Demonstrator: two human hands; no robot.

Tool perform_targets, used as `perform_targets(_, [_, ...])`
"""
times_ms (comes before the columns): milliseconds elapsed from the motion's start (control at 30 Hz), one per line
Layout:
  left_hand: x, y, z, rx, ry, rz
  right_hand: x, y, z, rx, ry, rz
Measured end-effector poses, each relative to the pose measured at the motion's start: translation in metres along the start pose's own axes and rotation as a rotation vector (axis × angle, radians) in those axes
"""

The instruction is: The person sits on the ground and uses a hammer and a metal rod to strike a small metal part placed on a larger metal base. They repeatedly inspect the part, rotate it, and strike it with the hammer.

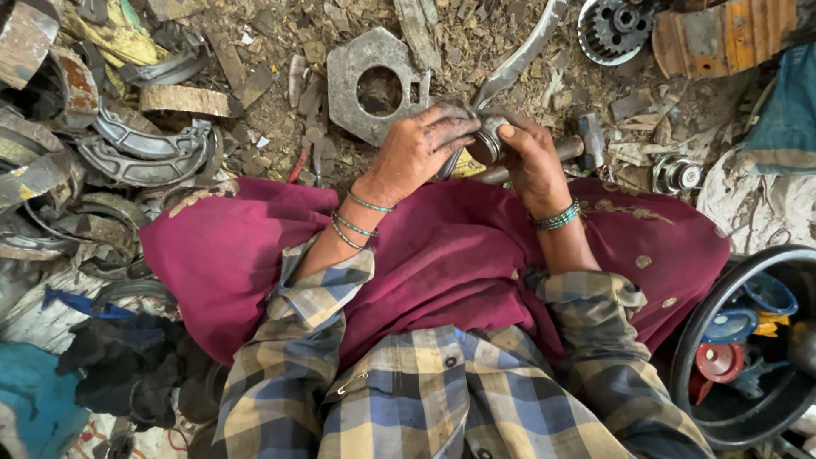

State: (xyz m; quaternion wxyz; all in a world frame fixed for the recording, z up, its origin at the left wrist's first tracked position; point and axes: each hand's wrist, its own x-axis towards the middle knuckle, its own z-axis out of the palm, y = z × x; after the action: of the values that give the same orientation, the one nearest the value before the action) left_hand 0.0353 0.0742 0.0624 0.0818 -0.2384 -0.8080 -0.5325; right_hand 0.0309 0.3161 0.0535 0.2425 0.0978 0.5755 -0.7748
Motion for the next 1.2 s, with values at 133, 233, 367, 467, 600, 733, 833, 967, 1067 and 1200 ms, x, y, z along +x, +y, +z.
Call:
perform_targets(133, [0.0,-0.001,0.0,0.024,-0.017,0.018,0.005,0.007,-0.009,0.094,-0.079,-0.028])
perform_targets(233, [0.002,0.0,0.0,0.025,-0.036,0.032,0.007,0.008,-0.012,0.082,-0.058,0.022])
perform_targets(367, [0.004,0.003,0.002,-0.009,0.0,-0.001,0.007,0.003,-0.008,0.061,0.02,0.142])
perform_targets(467, [0.004,0.005,0.004,0.018,0.038,0.036,0.006,0.001,-0.004,0.107,0.022,0.175])
perform_targets(600, [0.004,0.003,0.009,-0.001,0.043,-0.049,0.003,-0.001,-0.001,0.225,-0.097,0.154])
perform_targets(733, [0.004,-0.002,0.012,-0.111,0.067,-0.082,0.001,-0.002,0.002,0.31,-0.155,0.178])
perform_targets(833, [0.004,-0.005,0.016,-0.175,0.087,-0.105,0.002,-0.005,0.005,0.247,-0.046,0.171])
perform_targets(967, [0.007,-0.005,0.021,-0.165,0.137,-0.144,0.005,-0.005,0.008,0.288,0.0,0.104])
perform_targets(1067, [0.01,-0.003,0.024,-0.179,0.143,-0.197,0.01,0.0,0.004,0.317,0.061,0.157])
perform_targets(1200, [0.012,0.004,0.025,-0.21,0.124,-0.282,0.017,0.009,-0.009,0.381,0.015,0.267])
